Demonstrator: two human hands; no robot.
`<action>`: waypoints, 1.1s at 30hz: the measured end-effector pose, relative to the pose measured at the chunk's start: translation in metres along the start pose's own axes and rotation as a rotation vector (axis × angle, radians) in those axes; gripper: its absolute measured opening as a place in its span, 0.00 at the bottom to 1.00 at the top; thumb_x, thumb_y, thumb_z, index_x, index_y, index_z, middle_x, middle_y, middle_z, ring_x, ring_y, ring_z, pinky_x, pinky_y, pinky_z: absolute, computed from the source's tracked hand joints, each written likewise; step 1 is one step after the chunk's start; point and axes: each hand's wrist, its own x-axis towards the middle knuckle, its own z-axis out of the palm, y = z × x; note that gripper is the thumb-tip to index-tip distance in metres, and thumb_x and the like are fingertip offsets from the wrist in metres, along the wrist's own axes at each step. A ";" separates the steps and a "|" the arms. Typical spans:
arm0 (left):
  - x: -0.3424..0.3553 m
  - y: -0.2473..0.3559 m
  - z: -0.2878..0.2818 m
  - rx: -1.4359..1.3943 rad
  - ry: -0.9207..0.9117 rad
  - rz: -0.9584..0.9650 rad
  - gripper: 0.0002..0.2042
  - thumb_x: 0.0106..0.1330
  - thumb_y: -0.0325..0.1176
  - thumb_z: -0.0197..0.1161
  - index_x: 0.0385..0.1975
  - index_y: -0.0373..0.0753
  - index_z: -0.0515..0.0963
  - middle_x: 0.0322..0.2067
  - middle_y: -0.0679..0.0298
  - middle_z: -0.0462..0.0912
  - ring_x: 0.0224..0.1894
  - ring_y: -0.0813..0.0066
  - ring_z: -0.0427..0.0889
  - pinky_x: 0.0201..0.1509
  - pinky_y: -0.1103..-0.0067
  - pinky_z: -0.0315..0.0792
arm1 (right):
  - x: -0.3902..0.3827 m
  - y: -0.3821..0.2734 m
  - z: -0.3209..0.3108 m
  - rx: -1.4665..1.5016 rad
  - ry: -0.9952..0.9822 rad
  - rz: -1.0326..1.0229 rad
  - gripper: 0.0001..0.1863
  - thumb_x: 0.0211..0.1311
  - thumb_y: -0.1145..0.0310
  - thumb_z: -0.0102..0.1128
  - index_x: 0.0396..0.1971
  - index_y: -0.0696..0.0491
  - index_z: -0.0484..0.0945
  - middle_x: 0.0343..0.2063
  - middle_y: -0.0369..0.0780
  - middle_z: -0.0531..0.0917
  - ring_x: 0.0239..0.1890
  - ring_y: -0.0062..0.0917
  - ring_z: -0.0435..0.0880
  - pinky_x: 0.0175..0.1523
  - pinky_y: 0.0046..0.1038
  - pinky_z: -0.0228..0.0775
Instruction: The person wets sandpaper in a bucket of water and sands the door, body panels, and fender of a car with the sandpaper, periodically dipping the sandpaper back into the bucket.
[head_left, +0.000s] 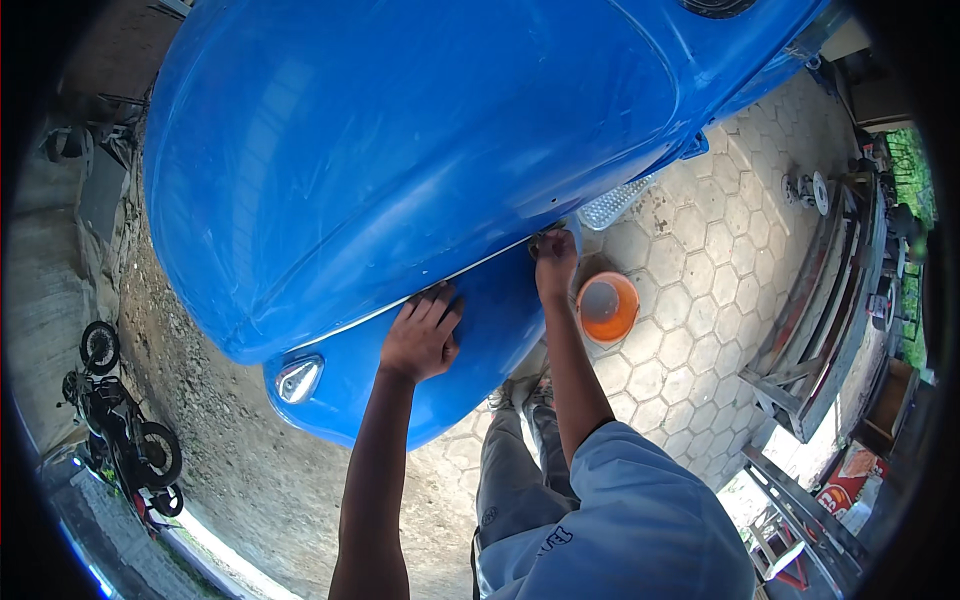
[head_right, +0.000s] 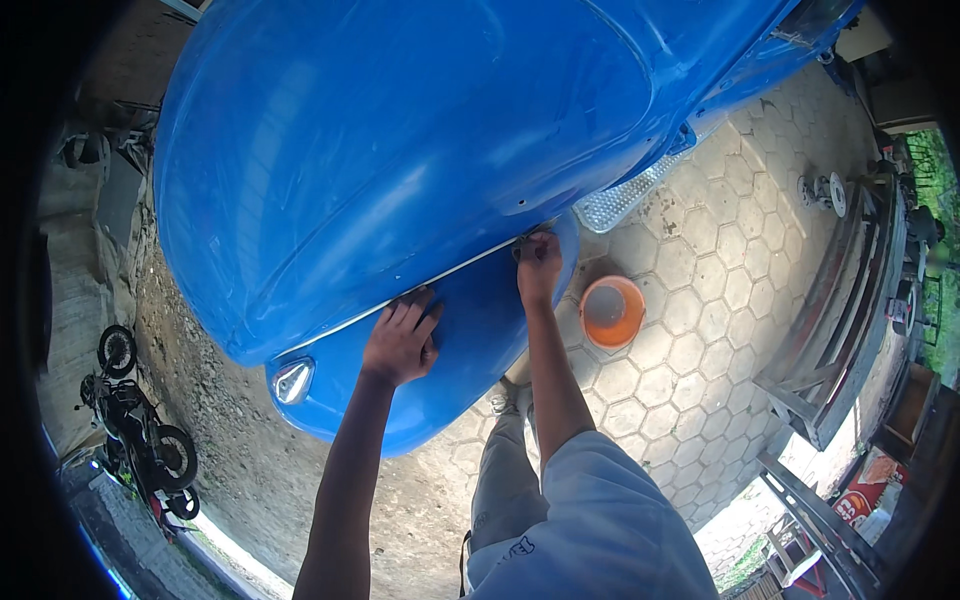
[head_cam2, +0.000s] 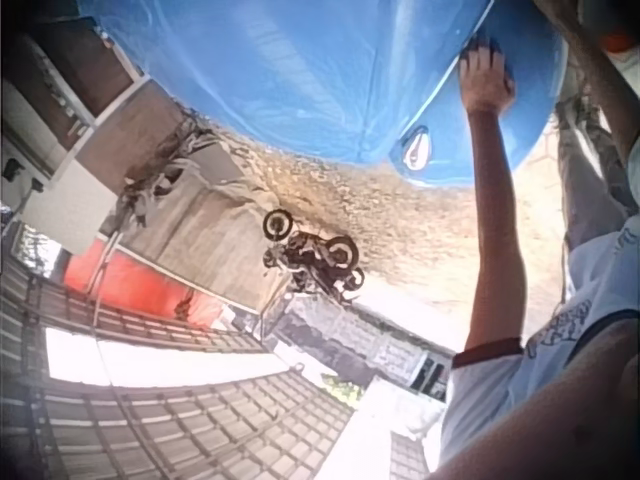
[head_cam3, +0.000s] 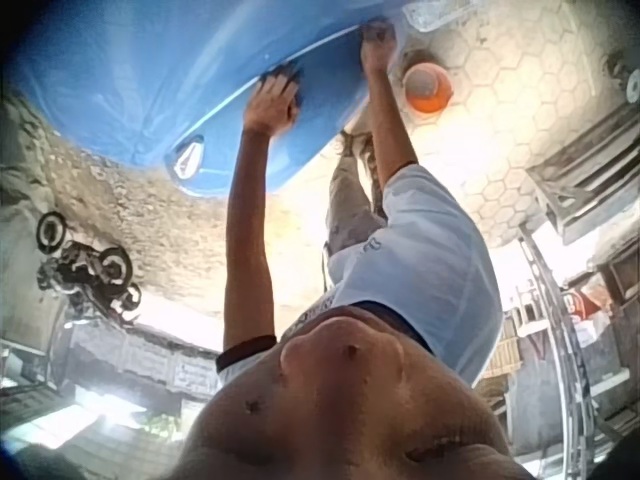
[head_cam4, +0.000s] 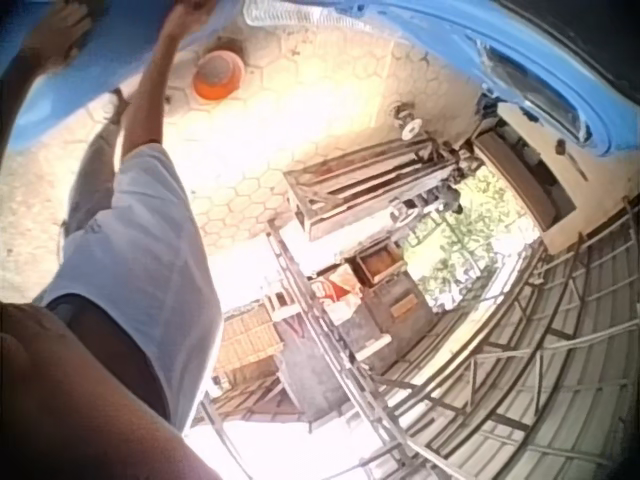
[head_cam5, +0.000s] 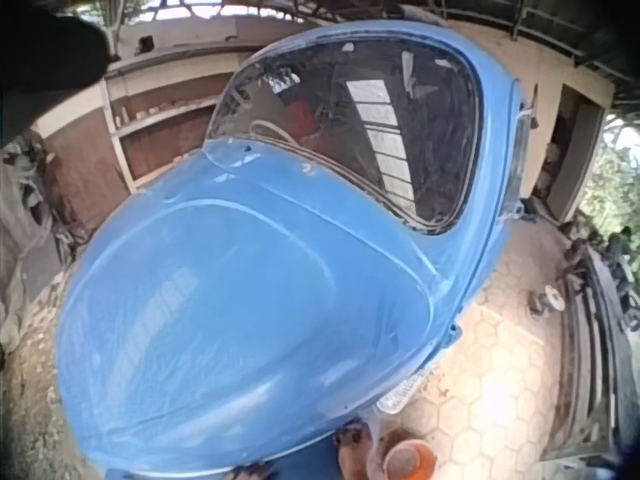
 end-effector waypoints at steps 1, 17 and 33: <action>0.003 -0.002 0.002 -0.001 0.011 0.007 0.25 0.53 0.35 0.57 0.55 0.41 0.74 0.60 0.55 0.69 0.66 0.61 0.65 0.70 0.65 0.59 | 0.009 0.001 -0.003 0.131 0.065 0.066 0.04 0.62 0.79 0.54 0.29 0.54 0.71 0.25 0.34 0.77 0.29 0.15 0.75 0.36 0.22 0.67; -0.005 -0.002 -0.004 0.047 -0.079 -0.034 0.26 0.54 0.36 0.57 0.58 0.42 0.73 0.63 0.55 0.67 0.68 0.61 0.63 0.72 0.66 0.57 | 0.044 -0.182 -0.051 -0.241 -0.191 -0.501 0.19 0.52 0.80 0.65 0.43 0.56 0.69 0.37 0.40 0.75 0.36 0.22 0.78 0.43 0.25 0.73; -0.016 -0.004 0.000 0.067 -0.122 -0.033 0.27 0.57 0.40 0.56 0.59 0.43 0.72 0.64 0.54 0.66 0.70 0.61 0.61 0.73 0.63 0.54 | 0.002 -0.163 -0.061 0.032 -0.086 -0.057 0.13 0.61 0.73 0.61 0.22 0.56 0.66 0.17 0.32 0.64 0.22 0.16 0.60 0.27 0.26 0.56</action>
